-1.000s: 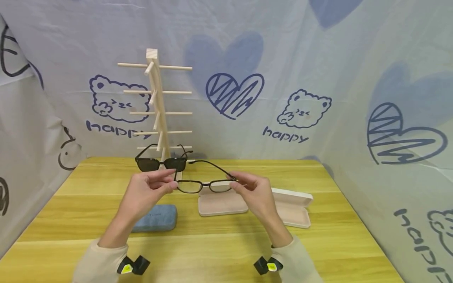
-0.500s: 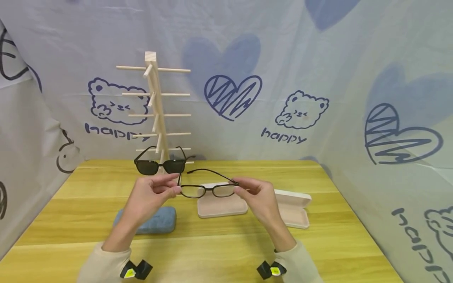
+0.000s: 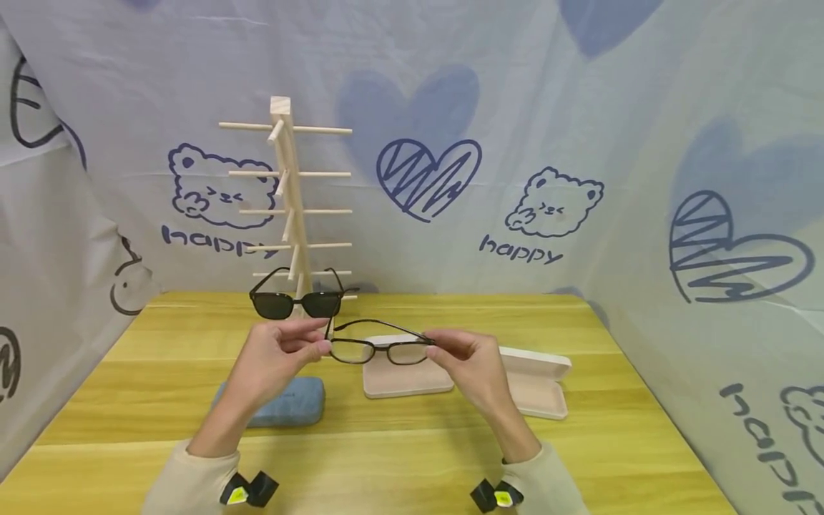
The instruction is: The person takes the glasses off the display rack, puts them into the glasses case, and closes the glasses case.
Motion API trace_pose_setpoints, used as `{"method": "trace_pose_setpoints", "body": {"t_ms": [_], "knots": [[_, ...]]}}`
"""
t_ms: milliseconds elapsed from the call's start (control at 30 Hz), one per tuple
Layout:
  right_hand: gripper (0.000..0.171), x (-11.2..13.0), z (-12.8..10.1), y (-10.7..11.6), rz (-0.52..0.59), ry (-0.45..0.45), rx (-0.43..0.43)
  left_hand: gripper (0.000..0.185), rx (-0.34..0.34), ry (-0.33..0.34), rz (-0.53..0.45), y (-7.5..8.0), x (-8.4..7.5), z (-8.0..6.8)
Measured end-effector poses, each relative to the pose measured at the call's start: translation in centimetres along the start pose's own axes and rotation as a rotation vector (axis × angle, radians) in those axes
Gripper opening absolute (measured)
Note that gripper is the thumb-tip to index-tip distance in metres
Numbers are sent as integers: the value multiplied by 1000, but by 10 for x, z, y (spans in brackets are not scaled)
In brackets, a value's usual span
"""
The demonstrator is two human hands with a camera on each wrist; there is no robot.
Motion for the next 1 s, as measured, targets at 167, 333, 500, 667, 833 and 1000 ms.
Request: {"method": "trace_pose_setpoints", "body": {"t_ms": [167, 333, 500, 667, 833, 1000], "knots": [[22, -1, -2, -1, -5, -1, -11, 38, 5, -3, 12, -1, -2, 0], [20, -2, -2, -3, -21, 16, -17, 39, 11, -16, 1, -2, -3, 1], [19, -3, -2, -4, -21, 20, -8, 39, 13, -14, -8, -1, -2, 1], [20, -3, -2, -4, -12, 20, 7, 40, 27, -8, -7, -1, 0, 2], [20, -2, -1, -3, -11, 14, 28, 40, 46, 18, 0, -1, 3, 3], [20, -2, -1, -3, -17, 15, 47, 42, 75, 48, 6, 0, 6, 5]]}}
Point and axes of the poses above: each hand's wrist, its own z-axis towards the middle knuckle, its own y-axis out of the back of the hand, x = y × z, the point moved 6 cm from there along z, towards the middle knuckle, and after that the axes turned 9 degrees about y, right-handed, at the moved point
